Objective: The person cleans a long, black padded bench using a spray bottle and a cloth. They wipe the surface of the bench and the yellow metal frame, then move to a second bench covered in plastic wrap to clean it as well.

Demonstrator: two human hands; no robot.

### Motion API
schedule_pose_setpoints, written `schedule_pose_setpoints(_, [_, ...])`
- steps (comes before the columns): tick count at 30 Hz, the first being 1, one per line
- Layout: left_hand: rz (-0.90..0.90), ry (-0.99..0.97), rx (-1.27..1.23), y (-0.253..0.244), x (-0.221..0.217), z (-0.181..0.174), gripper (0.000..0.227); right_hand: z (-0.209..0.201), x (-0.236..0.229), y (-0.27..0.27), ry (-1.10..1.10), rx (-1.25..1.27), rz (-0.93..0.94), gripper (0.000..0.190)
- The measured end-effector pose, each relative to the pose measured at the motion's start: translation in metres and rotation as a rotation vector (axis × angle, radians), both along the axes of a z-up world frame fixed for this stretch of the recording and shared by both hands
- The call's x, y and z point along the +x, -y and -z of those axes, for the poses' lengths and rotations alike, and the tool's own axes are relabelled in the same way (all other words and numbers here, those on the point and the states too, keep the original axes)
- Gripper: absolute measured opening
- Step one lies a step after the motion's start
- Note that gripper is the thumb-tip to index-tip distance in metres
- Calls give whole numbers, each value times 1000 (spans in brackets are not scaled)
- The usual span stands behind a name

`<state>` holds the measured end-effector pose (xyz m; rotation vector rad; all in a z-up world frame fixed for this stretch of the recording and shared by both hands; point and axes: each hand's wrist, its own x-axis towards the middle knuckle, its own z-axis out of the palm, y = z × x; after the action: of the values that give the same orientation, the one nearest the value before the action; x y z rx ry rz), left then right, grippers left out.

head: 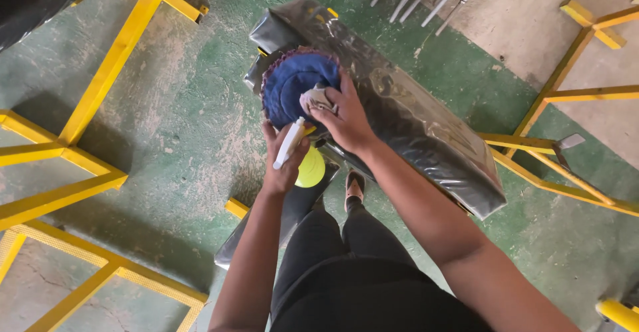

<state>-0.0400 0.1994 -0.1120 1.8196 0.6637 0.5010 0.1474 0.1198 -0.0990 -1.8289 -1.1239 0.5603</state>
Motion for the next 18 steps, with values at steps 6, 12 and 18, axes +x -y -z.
schedule_pose_setpoints(6, [-4,36,-47,3,-35,-9,26,-4,-38,13,-503,-22,74,32])
schedule_pose_setpoints(12, [-11,-49,-24,24,-87,9,28,37,-70,43,-823,54,37,36])
schedule_pose_setpoints(18, [-126,-110,-146,61,-127,31,32,42,-106,67,-955,-6,68,41])
